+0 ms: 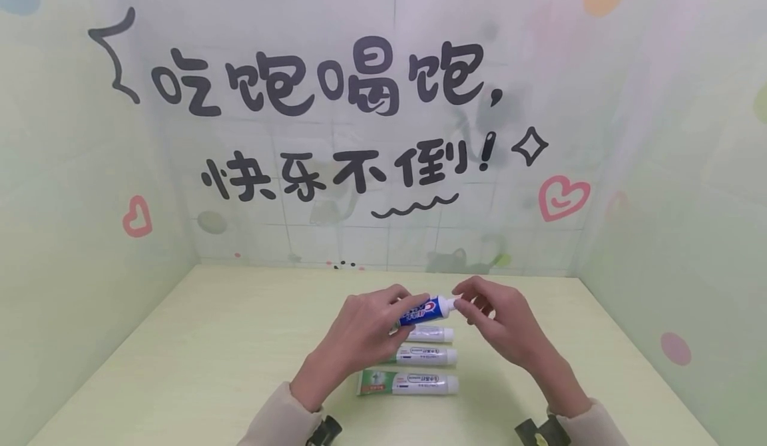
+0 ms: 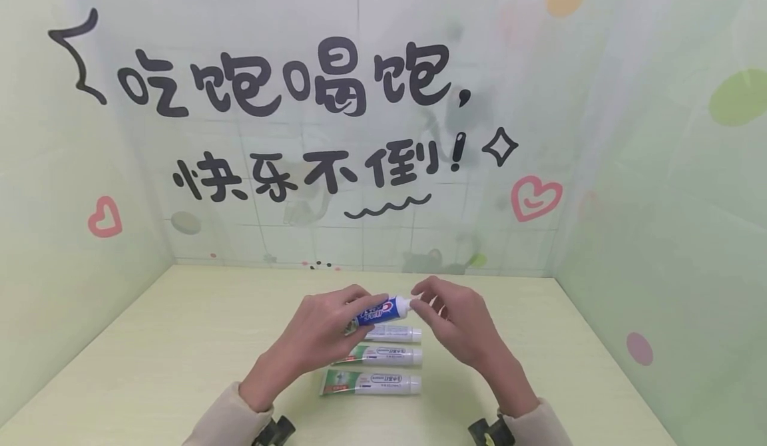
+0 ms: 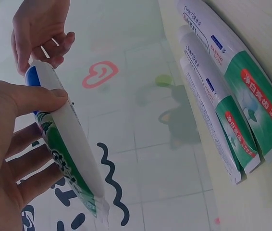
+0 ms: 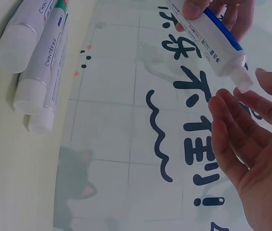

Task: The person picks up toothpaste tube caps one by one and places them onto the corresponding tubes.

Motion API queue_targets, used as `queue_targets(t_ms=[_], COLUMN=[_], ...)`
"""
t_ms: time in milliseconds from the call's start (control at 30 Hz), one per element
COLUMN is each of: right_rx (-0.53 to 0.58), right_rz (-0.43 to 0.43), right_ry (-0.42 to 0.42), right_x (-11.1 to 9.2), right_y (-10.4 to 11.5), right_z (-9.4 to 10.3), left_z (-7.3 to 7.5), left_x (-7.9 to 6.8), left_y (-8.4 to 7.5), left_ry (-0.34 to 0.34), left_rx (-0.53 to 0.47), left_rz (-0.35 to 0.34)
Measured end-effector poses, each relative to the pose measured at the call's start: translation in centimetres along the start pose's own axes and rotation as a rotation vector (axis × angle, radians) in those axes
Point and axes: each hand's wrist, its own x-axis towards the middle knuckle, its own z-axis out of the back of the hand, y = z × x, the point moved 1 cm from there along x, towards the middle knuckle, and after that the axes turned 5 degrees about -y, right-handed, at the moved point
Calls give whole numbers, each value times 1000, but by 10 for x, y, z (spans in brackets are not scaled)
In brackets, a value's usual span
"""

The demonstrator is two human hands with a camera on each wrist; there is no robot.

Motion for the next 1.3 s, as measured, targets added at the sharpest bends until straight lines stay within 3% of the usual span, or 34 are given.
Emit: queue_targets(t_ms=[133, 267, 1300], right_rx=[51, 69, -138], right_rz=[93, 128, 71], right_ry=[-3, -9, -5], right_x=[1, 1, -1], right_y=[2, 1, -1], right_z=[1, 1, -3], left_z=[0, 0, 0], left_x=[0, 0, 1], left_y=[0, 0, -1], left_ry=[7, 12, 21], left_rx=[-2, 0, -1], left_rz=[4, 6, 8])
